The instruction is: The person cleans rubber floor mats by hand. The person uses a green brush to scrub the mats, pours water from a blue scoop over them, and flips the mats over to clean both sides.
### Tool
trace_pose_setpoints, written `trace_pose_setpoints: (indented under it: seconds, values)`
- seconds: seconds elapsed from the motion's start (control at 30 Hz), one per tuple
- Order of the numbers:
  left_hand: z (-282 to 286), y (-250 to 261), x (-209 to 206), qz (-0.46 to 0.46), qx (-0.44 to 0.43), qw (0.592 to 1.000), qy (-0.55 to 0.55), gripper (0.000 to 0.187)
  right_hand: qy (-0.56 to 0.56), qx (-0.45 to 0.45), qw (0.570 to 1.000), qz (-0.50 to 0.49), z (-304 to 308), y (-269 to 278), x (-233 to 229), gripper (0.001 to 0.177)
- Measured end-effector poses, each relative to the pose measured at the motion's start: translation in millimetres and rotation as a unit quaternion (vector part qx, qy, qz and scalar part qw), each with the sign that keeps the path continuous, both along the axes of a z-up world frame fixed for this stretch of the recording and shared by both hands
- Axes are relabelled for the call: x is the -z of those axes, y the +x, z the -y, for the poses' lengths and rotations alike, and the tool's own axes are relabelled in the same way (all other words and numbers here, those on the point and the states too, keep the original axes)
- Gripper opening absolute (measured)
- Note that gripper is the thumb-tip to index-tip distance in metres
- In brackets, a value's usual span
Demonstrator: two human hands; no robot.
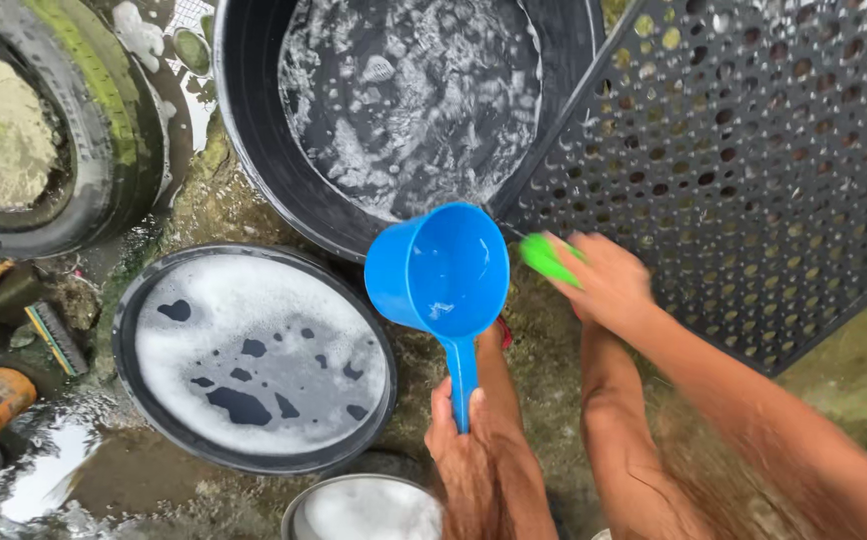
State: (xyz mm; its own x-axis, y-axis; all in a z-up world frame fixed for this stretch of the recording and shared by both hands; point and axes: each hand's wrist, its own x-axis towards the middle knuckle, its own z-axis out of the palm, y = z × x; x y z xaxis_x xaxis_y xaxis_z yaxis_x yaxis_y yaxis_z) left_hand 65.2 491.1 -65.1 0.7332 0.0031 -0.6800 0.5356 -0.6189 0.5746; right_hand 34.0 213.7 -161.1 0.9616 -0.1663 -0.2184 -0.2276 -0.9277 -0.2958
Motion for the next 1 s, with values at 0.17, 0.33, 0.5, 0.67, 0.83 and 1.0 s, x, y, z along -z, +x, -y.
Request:
trace_pose_setpoints:
  seconds: [0.17,0.33,0.5,0.67,0.83,1.0]
  values:
    - [-8.6,4.2,-6.2,0.006,0.007,1.000,0.004,0.032,0.007,0.068,0.997,-0.030,-36.0,45.3,46.1,0.064]
    - [-10.7,14.6,-8.9,-0.024,0.028,0.999,-0.011,0.032,-0.065,0.297,0.926,-0.223,1.5,-110.1,-33.0,0.061]
    - [-14.9,27.2,-8.4,-0.037,0.074,0.996,0.017,0.035,-0.066,0.548,0.834,0.005,-27.7,-120.5,-45.8,0.054]
    - [-15.2,35.8,-19.1,0.052,0.151,0.987,-0.004,0.030,0.098,0.392,0.868,-0.290,-68.5,47.6,29.9,0.029]
    - [-17.9,48.7,-26.7,-0.028,0.136,0.990,-0.017,0.034,0.024,0.288,0.949,-0.125,-59.5,-4.3,7.9,0.054]
    - [-11.2,61.6,-21.6,-0.034,0.174,0.984,-0.012,0.033,-0.050,0.631,0.762,-0.138,-29.8,-207.9,-51.6,0.058]
